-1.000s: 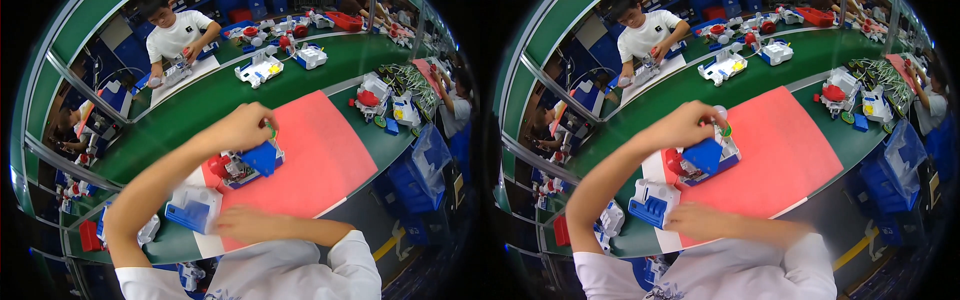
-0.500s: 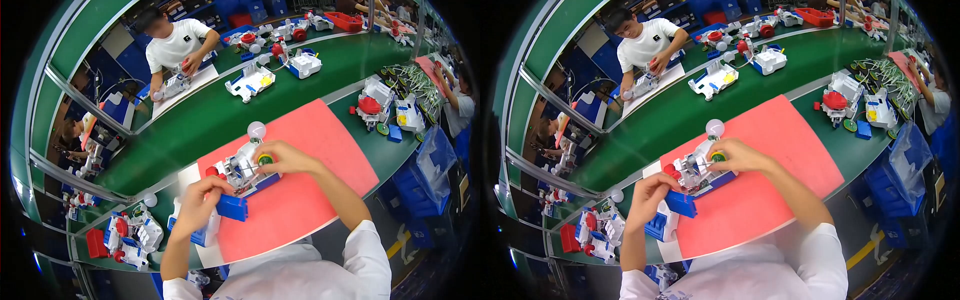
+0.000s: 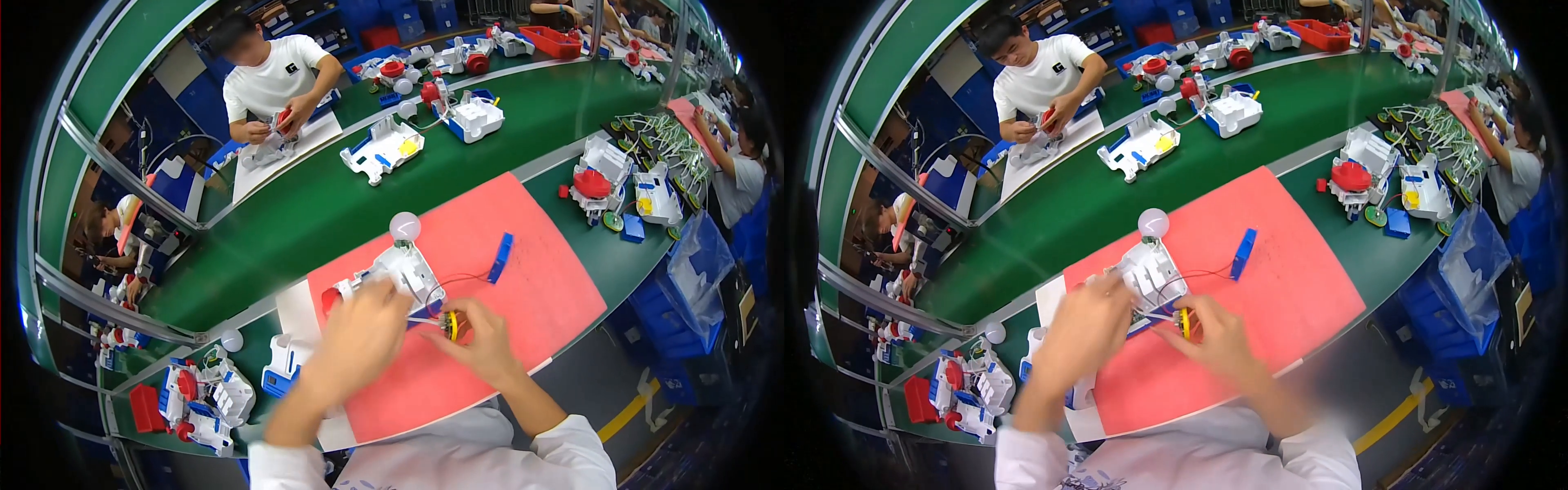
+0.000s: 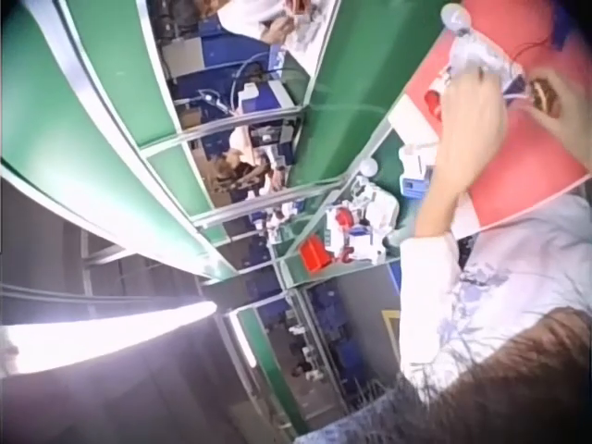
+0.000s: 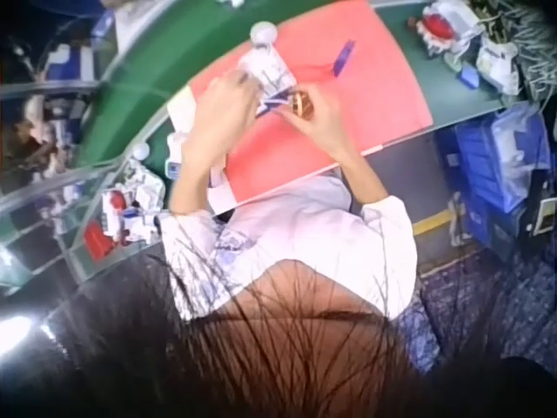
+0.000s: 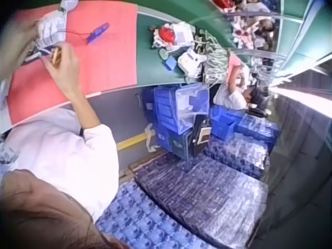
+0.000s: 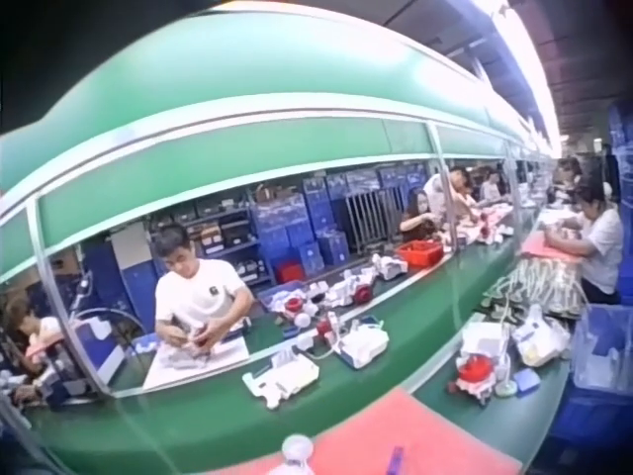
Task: Assembling the plastic components, wiring, and light bulb of a toy device on an assembly line.
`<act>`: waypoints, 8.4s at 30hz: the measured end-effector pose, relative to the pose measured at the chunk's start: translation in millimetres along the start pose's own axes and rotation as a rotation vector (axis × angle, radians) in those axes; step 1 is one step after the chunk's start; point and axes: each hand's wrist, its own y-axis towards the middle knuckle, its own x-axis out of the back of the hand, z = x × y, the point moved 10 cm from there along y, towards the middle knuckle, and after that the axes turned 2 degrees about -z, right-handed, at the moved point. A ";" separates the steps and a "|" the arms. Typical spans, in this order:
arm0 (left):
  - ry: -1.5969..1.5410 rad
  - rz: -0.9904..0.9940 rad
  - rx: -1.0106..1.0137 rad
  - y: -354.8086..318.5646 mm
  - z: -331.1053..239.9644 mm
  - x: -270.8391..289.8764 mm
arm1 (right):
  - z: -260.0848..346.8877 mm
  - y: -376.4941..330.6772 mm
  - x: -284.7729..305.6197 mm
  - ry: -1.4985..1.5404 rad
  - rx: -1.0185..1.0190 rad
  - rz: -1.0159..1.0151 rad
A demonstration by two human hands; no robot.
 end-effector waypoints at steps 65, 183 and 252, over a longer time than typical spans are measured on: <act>0.090 -0.205 0.124 38.6 66.6 -79.6 | -57.8 72.6 -35.3 0.258 0.016 0.443; 0.207 -0.299 0.264 -77.7 47.6 -102.3 | 58.2 49.0 -61.0 -0.092 0.719 0.290; -0.381 -1.418 0.311 -249.2 157.5 125.7 | 125.6 21.0 -171.0 0.413 0.242 0.692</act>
